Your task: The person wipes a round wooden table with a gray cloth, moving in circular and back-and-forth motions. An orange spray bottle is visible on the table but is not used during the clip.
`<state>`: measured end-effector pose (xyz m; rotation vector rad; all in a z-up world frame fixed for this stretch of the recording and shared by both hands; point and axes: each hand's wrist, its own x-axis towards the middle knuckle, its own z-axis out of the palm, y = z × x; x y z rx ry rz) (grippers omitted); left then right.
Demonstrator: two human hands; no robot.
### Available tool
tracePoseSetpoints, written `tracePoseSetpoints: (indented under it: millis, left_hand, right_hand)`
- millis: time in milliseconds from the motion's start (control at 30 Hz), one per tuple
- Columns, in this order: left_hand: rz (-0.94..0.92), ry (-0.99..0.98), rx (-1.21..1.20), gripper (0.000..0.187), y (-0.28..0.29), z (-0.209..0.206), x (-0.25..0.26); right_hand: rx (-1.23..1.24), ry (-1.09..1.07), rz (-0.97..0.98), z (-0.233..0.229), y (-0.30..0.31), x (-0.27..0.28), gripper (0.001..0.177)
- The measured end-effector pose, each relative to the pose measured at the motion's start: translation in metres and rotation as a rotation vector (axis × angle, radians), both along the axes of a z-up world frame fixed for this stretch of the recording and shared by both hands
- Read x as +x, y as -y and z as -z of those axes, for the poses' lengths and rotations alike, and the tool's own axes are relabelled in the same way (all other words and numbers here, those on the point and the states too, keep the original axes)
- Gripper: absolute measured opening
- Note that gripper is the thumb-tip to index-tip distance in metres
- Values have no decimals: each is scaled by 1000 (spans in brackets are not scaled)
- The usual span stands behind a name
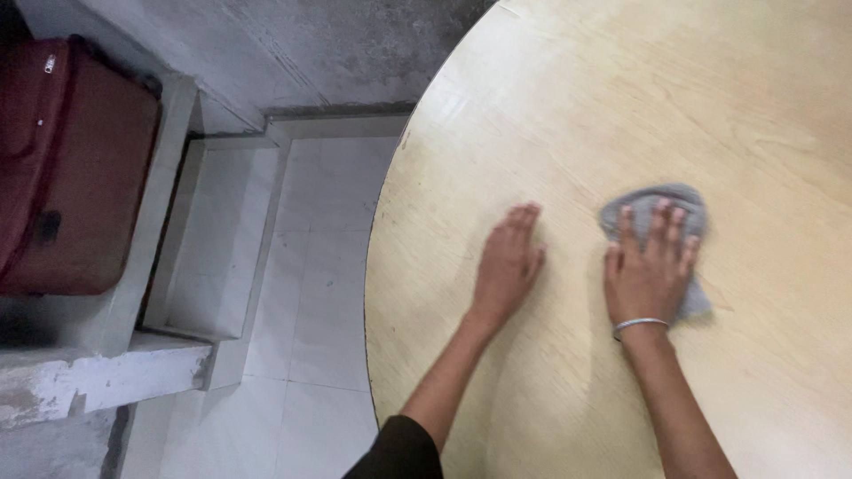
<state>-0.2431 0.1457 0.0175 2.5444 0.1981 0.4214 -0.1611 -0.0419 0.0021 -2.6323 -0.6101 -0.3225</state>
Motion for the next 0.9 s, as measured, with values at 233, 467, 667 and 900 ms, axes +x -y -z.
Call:
tracePoseSetpoints:
  millis: [233,467,667,900]
  left_hand:
    - [-119,-78,145,64,-109,18,-20]
    - [-99,-93,115,64,-113,21,-22]
    - [-69,-79,4,71,-117,5,-22]
    - [-78,-75,-30,62,-118,14,-23]
  right_hand:
    - [-350,-46,-385,-30,-56,0,63]
    - [-50,21,-337,-14,-160,36,34]
    - [-50,-84,-361,-15,-110,-5,32]
    - [-387,48,-186,-10,-166,39,63]
